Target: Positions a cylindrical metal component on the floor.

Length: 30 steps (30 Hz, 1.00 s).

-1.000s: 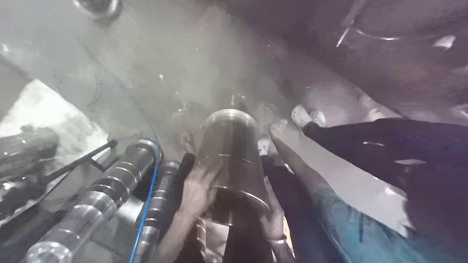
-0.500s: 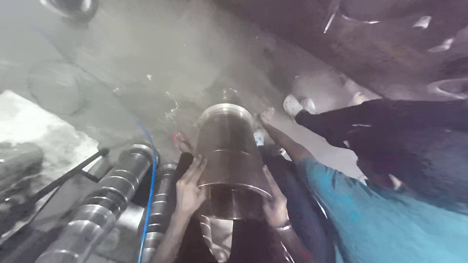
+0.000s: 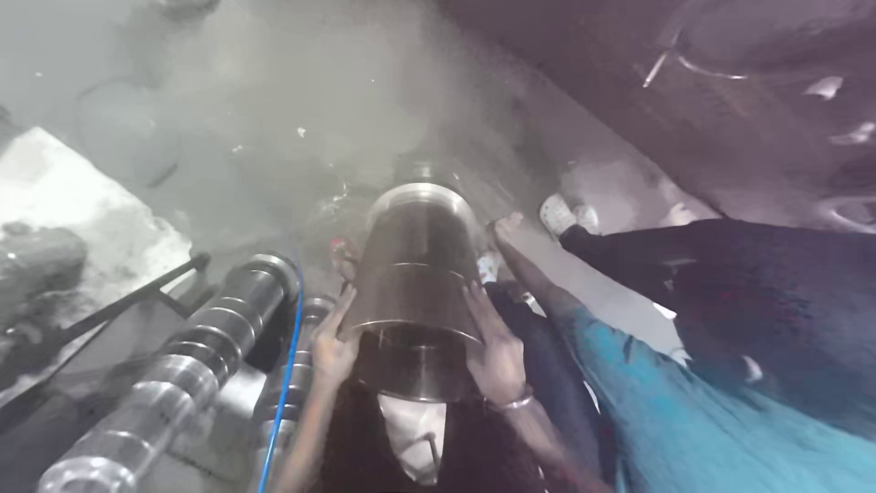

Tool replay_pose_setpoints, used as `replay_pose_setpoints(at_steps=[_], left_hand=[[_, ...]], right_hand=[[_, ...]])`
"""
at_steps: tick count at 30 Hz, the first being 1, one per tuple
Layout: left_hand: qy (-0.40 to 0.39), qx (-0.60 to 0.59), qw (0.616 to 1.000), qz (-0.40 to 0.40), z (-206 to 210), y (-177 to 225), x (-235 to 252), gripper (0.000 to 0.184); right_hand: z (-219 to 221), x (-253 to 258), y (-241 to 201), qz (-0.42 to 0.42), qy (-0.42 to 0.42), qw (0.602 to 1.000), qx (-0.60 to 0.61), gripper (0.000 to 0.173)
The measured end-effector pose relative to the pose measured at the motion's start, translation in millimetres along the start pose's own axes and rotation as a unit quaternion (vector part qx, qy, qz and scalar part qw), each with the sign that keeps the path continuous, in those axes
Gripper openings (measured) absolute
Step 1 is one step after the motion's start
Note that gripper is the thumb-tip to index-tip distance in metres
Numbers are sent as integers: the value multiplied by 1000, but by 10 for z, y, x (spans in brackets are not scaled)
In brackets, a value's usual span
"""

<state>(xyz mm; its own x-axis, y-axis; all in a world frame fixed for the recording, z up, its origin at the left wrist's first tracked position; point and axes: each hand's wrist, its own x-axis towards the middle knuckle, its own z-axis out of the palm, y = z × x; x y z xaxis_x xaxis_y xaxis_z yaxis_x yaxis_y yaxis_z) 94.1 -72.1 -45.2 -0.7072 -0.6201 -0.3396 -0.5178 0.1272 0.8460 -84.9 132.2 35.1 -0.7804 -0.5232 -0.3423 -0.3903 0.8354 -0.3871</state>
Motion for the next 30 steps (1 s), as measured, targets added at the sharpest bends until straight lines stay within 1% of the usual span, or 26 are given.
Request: replay_pose_setpoints(at_steps=[3, 4, 6, 8, 9, 10, 11, 13, 14, 15, 16, 17, 18, 20, 21, 23, 25, 27, 29, 30], left_hand=[[36, -5, 998, -50, 0, -20, -32, 49], [46, -1, 996, -72, 2, -11, -41, 49], [72, 9, 993, -96, 21, 6, -13, 46], [110, 16, 989, -101, 37, 83, -26, 38], [130, 20, 987, -93, 46, 112, 35, 35], [146, 24, 985, -91, 45, 131, 87, 33], [161, 35, 981, -101, 34, 144, 98, 32], [189, 59, 971, -135, -11, 167, 176, 34], [199, 68, 966, -153, -42, 174, 205, 36], [206, 72, 960, -174, -67, 187, 220, 36], [215, 74, 955, -190, -92, 192, 266, 37], [226, 72, 948, -213, -141, 192, 323, 37], [236, 66, 939, -241, -191, 190, 390, 38], [249, 64, 922, -290, -260, 118, 394, 39], [258, 68, 915, -302, -292, 69, 375, 39], [282, 64, 905, -314, -386, 17, 423, 40], [310, 35, 895, -320, -417, -54, 437, 38], [329, -6, 878, -347, -429, -42, 431, 38], [340, -42, 860, -377, -444, 20, 460, 39], [346, -60, 853, -386, -447, 40, 489, 40]], right_hand=[[-99, 256, -140, -22, -44, 999, -24, 73], [-139, 354, -197, -28, -58, 997, -30, 75], [-207, 562, -298, -51, -76, 995, -25, 72], [-313, 592, -329, -83, -94, 992, -2, 66], [-355, 581, -298, -92, -95, 991, 15, 69], [-392, 524, -237, -82, -100, 991, 39, 77], [-416, 424, -146, -53, -112, 990, 71, 84], [-277, 304, 16, 32, -89, 982, 162, 92], [-143, 285, 11, 68, -57, 973, 215, 91], [-23, 296, -40, 77, -16, 961, 265, 81], [48, 388, -124, 64, 17, 957, 282, 70], [58, 510, -244, 41, 29, 962, 267, 64], [14, 657, -376, 16, 22, 972, 232, 64], [-11, 800, -563, -29, 5, 985, 172, 71], [12, 862, -652, -43, -5, 986, 162, 73], [71, 1043, -881, -66, -3, 987, 149, 68], [147, 1190, -1073, -89, 2, 985, 147, 69], [194, 1341, -1246, -110, -6, 985, 133, 70], [202, 1551, -1412, -146, -7, 983, 113, 67], [160, 1680, -1510, -152, -37, 983, 96, 68]])
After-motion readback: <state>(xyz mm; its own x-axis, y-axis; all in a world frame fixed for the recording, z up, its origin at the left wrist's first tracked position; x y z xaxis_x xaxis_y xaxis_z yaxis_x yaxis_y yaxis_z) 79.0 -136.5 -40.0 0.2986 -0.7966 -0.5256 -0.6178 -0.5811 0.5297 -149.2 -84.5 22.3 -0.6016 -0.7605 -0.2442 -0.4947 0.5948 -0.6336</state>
